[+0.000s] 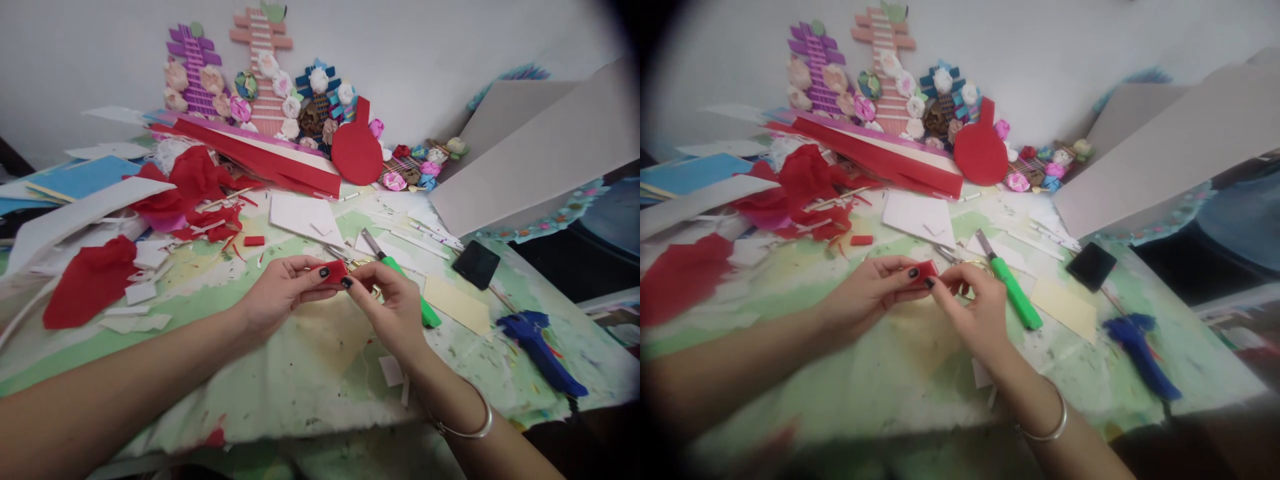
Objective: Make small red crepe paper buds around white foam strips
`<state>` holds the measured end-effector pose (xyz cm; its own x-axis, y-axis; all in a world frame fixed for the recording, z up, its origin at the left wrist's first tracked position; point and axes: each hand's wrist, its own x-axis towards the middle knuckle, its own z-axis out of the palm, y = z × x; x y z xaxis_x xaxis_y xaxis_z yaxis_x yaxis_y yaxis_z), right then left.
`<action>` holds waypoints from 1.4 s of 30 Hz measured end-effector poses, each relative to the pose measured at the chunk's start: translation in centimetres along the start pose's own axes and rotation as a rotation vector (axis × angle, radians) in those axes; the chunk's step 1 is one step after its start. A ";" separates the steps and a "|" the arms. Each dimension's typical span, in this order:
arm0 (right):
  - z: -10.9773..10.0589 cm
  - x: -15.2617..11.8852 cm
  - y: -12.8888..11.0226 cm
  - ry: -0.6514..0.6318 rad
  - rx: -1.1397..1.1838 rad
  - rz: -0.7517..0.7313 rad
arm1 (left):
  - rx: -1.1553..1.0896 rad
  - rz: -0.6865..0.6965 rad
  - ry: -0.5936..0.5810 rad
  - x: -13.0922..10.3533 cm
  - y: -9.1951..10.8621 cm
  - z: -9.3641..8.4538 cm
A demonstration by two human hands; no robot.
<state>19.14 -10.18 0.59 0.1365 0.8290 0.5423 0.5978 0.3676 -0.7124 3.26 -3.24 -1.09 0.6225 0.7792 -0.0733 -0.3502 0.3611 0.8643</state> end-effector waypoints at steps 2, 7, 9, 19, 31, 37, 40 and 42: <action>0.2 0.0 0.2 -0.068 0.099 0.101 | 0.027 0.017 -0.033 0.0 -0.2 -0.2; 0.6 0.0 0.4 -0.056 0.220 0.251 | 0.083 0.017 -0.041 -0.1 -0.3 -0.3; 0.6 0.0 0.6 -0.058 0.266 0.278 | 0.114 0.005 -0.020 -0.1 -0.3 -0.2; 0.3 0.2 0.8 -0.090 0.361 0.235 | 0.223 -0.014 -0.014 -0.2 0.2 -0.4; 0.3 0.4 0.9 -0.236 0.393 0.314 | 0.361 0.032 -0.012 -0.2 0.9 -0.2; 0.1 0.6 0.8 -0.311 0.489 0.333 | 0.297 0.002 -0.067 0.1 0.6 -0.7; 0.2 0.6 0.8 -0.305 0.486 0.339 | 0.322 -0.001 -0.068 0.2 0.6 -0.7; 0.2 0.7 0.8 -0.302 0.473 0.343 | 0.353 0.009 -0.067 0.1 0.6 -0.6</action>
<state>19.53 -9.24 0.27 -0.0111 0.9886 0.1499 0.1388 0.1500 -0.9789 2.68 -2.59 -0.87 0.6693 0.7418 -0.0418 -0.1000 0.1457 0.9843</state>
